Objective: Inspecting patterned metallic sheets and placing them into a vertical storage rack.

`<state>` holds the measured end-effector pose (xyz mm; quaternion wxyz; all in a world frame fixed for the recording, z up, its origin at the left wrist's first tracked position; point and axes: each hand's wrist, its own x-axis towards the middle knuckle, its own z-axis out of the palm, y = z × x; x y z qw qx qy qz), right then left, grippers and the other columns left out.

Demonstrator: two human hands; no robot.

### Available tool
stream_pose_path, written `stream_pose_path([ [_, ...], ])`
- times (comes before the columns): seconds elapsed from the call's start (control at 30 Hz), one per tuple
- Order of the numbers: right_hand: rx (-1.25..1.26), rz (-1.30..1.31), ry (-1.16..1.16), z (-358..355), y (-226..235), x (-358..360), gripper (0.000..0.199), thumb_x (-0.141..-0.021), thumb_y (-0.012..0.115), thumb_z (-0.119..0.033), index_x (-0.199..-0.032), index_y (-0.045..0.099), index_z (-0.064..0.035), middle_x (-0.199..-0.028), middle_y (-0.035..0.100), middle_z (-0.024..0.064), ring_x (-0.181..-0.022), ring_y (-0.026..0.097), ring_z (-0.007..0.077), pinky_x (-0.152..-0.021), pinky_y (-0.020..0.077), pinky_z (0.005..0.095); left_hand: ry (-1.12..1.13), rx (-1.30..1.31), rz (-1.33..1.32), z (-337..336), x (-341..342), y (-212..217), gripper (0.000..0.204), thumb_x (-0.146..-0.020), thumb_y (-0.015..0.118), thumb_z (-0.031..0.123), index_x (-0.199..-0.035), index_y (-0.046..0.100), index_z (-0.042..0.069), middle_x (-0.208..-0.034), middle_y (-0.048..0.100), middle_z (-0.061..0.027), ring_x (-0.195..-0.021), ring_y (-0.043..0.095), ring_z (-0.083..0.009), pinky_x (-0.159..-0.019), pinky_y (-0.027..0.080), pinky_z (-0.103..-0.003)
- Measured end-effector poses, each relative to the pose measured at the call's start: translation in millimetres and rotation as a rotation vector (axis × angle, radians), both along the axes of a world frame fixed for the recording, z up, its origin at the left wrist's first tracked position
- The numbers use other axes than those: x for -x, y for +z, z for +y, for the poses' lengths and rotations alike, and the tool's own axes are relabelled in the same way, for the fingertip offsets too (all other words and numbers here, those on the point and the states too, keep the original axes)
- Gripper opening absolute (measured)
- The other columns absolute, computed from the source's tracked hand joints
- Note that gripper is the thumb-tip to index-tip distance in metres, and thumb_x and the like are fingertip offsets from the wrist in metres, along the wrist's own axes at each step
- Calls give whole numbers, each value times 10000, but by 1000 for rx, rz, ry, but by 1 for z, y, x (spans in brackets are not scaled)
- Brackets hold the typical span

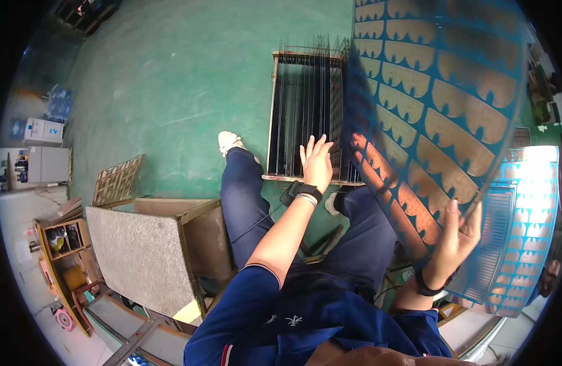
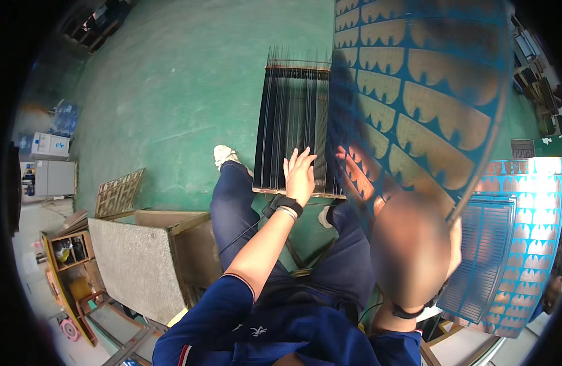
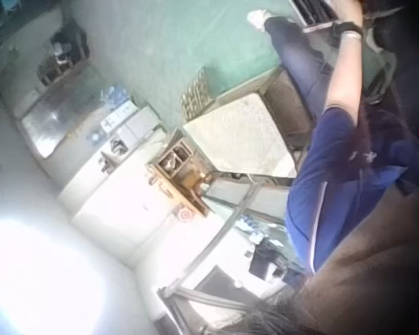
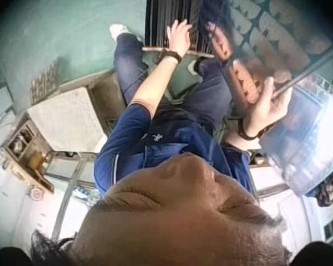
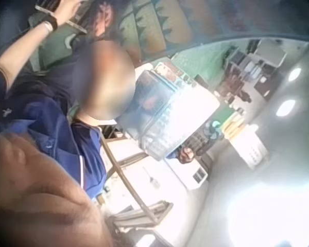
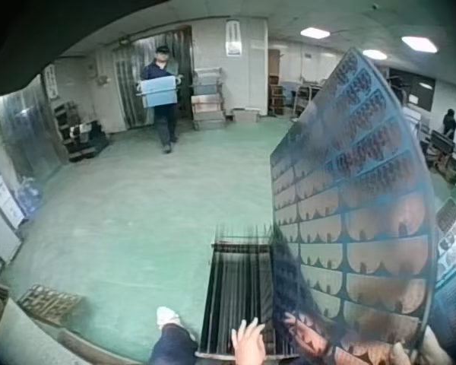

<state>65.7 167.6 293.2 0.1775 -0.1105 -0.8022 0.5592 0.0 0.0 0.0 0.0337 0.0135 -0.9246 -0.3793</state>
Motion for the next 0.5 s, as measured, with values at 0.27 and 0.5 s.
stream_pose_path([
  [0.27, 143, -87, 194, -43, -117, 58, 431, -896, 408, 32, -1322, 346, 40, -1092, 589, 147, -987, 580, 208, -834, 492, 297, -78, 135, 49, -13, 4, 4, 330, -809, 572, 116, -1128, 537, 39, -1335, 405, -88, -1291, 295, -296, -1075, 193, -456],
  [0.5, 273, -125, 183, -37, -176, 70, 423, -870, 438, 56, -1291, 403, 41, -1185, 553, 155, -1067, 530, 162, -897, 417, 263, -89, 169, 63, -12, 7, 8, 225, -767, 586, 97, -979, 583, 20, -1324, 430, -81, -1274, 328, -287, -1057, 239, -436],
])
